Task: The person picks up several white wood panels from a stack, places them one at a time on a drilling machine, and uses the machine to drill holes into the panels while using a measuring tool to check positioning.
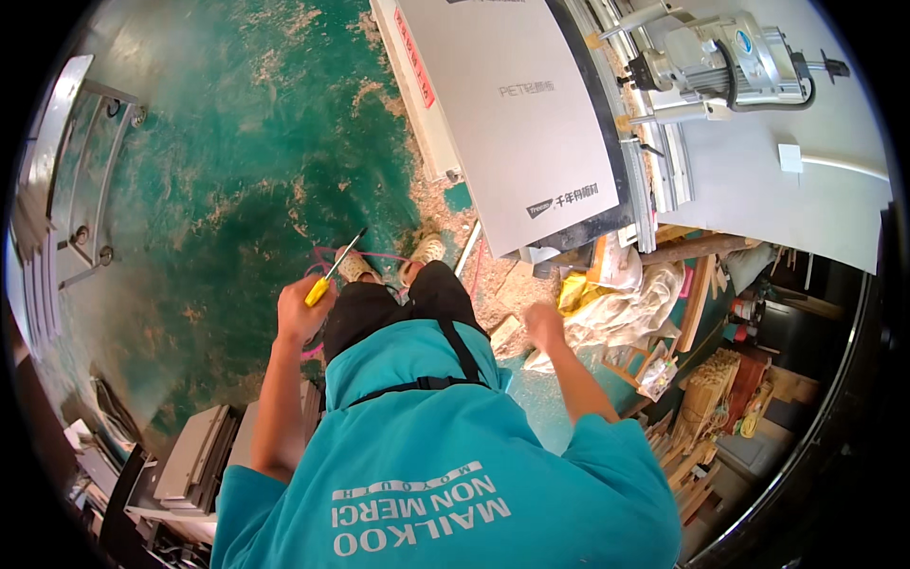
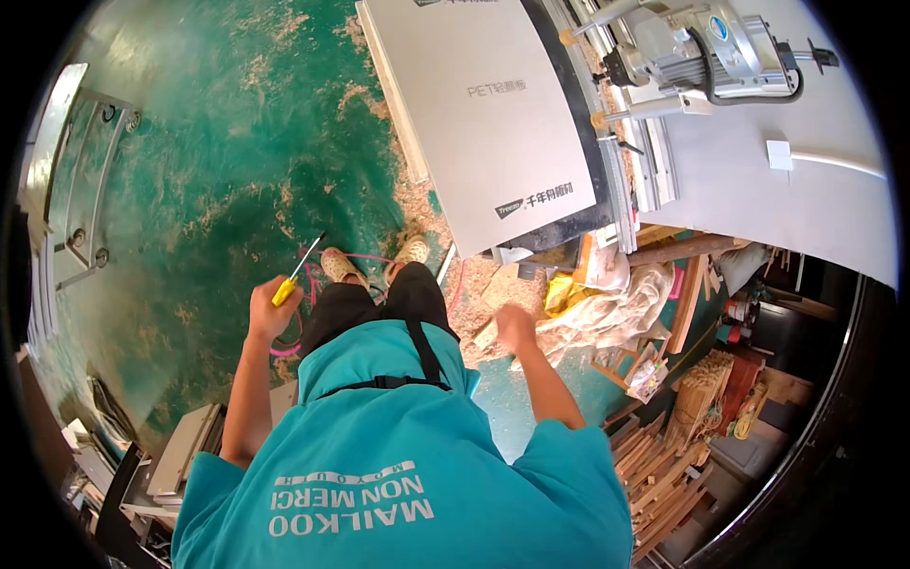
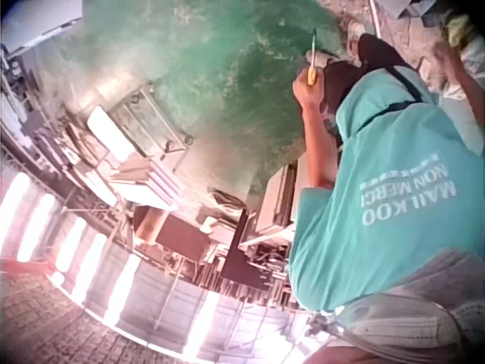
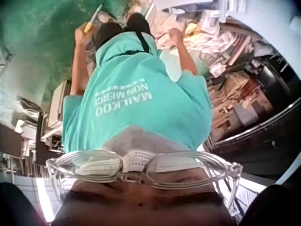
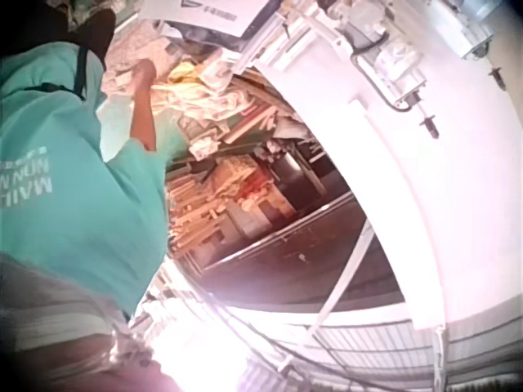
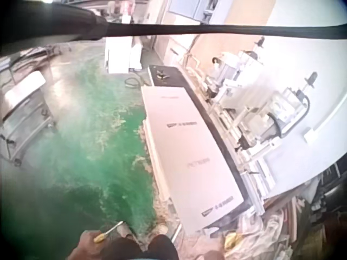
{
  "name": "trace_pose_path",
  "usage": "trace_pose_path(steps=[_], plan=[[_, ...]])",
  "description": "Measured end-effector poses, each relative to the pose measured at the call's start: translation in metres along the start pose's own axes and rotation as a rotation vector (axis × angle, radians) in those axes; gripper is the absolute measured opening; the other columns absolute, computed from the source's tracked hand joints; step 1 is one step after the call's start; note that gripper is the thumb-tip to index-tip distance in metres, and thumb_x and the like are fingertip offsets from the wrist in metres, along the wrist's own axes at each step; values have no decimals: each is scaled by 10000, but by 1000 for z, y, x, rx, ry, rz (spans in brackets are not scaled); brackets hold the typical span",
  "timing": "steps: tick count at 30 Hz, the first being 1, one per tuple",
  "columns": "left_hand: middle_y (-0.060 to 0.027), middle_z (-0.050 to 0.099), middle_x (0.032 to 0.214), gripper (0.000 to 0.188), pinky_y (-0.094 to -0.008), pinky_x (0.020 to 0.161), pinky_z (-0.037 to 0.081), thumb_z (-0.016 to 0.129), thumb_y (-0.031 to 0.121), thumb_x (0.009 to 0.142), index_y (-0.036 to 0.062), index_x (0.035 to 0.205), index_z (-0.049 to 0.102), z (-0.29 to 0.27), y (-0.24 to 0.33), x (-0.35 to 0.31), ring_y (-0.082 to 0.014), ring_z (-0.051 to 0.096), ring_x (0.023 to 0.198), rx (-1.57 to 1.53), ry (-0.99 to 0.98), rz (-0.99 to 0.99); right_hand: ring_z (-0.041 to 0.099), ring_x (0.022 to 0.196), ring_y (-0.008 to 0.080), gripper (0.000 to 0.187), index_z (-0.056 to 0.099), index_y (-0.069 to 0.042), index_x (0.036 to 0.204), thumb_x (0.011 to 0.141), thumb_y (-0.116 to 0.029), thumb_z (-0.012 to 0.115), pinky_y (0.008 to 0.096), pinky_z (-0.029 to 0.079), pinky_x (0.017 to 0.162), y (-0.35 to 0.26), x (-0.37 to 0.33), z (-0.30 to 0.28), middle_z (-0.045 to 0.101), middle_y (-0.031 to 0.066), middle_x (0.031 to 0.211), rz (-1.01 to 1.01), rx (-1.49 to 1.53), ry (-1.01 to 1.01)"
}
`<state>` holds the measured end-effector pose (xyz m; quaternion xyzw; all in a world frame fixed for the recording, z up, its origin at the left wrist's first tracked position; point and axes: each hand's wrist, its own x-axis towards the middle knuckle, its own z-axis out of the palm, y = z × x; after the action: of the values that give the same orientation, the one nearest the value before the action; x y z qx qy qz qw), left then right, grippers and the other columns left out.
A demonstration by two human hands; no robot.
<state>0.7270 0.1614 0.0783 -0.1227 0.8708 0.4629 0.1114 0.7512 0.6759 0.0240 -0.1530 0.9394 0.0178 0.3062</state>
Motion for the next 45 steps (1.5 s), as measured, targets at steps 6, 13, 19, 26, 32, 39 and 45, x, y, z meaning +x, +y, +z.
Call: trace_pose_path(steps=[6, 13, 19, 26, 32, 39, 45], plan=[[-153, 606, 657, 242, -468, 591, 465, 708, 321, 763, 92, 736, 633, 13, 48, 12, -397, 603, 662, 244, -105, 160, 604, 840, 353, 99, 683, -71, 896, 839, -144, 649, 435, 497, 756, -13, 130, -78, 623, 126, 870, 68, 485, 809], [-166, 594, 639, 261, -464, 587, 457, 706, 306, 762, 65, 711, 619, 52, 53, -19, -397, 605, 659, 244, -19, -22, 647, 868, 335, 119, 719, -101, 898, 833, -181, 660, 463, 526, 737, -92, 80, 20, 664, 123, 870, -278, 628, 525], [-173, 608, 658, 283, -463, 584, 460, 720, 334, 750, 64, 737, 634, 130, 74, -66, -391, 617, 654, 220, -54, -47, 605, 869, 359, 61, 647, -88, 867, 827, -124, 617, 464, 501, 719, 15, 131, -46, 614, 125, 894, -66, 544, 745], [-178, 599, 649, 295, -463, 593, 467, 723, 334, 735, 55, 719, 629, 164, 113, -95, -399, 612, 656, 299, -33, -91, 650, 950, 329, 183, 679, -129, 1001, 922, -221, 543, 457, 540, 791, 286, 163, -73, 651, 123, 1034, 666, 379, 854], [-177, 595, 637, 302, -453, 593, 470, 709, 342, 746, 50, 726, 634, 157, 108, -118, -387, 615, 642, 306, 0, -164, 645, 926, 323, 117, 683, -133, 932, 884, -193, 594, 439, 537, 781, 261, 161, -67, 643, 93, 945, 379, 219, 860], [-167, 591, 627, 302, -435, 590, 468, 700, 336, 752, 42, 739, 633, 140, 114, -117, -371, 620, 629, 269, 4, -166, 647, 877, 336, 141, 698, -120, 942, 870, -214, 621, 450, 537, 743, 220, 165, -80, 643, 88, 955, 327, 346, 797], [-167, 582, 619, 299, -434, 586, 462, 694, 325, 756, 36, 730, 623, 119, 88, -117, -371, 609, 620, 337, 13, -144, 655, 836, 353, 107, 675, -107, 877, 871, -185, 603, 472, 532, 723, 166, 162, -78, 641, 119, 949, 412, 322, 761]])
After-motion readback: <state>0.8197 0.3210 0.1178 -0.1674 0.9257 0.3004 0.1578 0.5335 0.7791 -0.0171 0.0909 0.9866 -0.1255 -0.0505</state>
